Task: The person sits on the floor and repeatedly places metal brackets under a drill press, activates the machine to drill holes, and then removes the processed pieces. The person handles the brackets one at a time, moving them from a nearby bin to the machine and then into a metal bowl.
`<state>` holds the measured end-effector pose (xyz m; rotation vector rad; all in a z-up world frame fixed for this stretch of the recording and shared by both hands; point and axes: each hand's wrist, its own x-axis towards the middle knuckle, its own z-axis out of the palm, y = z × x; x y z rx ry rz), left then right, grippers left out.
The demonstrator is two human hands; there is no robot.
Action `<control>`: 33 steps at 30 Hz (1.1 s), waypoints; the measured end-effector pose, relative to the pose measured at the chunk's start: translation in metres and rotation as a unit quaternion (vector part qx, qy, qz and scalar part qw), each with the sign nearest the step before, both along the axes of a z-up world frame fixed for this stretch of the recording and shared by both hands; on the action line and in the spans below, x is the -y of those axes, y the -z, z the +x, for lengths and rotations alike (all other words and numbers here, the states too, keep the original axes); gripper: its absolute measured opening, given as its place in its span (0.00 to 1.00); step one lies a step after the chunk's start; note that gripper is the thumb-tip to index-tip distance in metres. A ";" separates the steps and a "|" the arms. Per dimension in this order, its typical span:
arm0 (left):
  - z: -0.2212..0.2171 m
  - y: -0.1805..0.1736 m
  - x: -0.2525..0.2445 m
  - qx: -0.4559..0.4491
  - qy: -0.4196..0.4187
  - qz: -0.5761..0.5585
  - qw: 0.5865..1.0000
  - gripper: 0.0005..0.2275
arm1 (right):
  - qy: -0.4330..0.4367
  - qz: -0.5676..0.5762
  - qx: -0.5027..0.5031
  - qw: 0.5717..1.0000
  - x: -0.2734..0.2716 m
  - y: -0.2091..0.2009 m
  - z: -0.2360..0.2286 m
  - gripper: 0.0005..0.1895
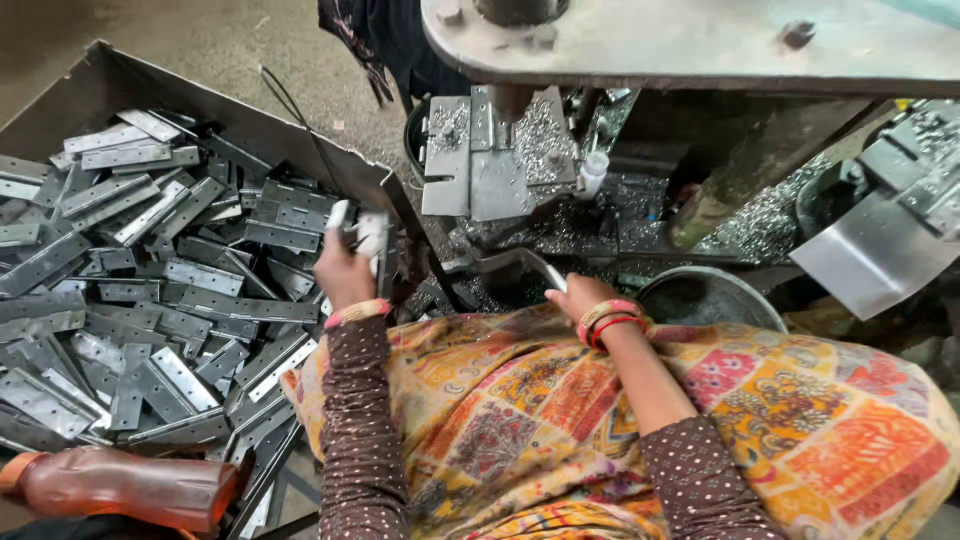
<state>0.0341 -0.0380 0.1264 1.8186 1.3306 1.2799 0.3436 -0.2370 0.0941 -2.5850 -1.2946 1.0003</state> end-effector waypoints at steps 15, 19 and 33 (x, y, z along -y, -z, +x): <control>0.172 -0.015 0.065 -0.477 0.097 0.084 0.869 0.22 | -0.014 0.013 0.035 0.999 -0.005 0.008 0.000 0.26; 0.182 -0.001 0.046 -0.446 0.053 0.157 0.879 0.22 | -0.008 0.033 0.051 0.998 -0.003 0.015 -0.001 0.25; 0.175 0.011 0.026 -0.349 0.084 0.167 0.918 0.11 | 0.012 0.056 0.073 0.996 0.036 0.082 -0.016 0.25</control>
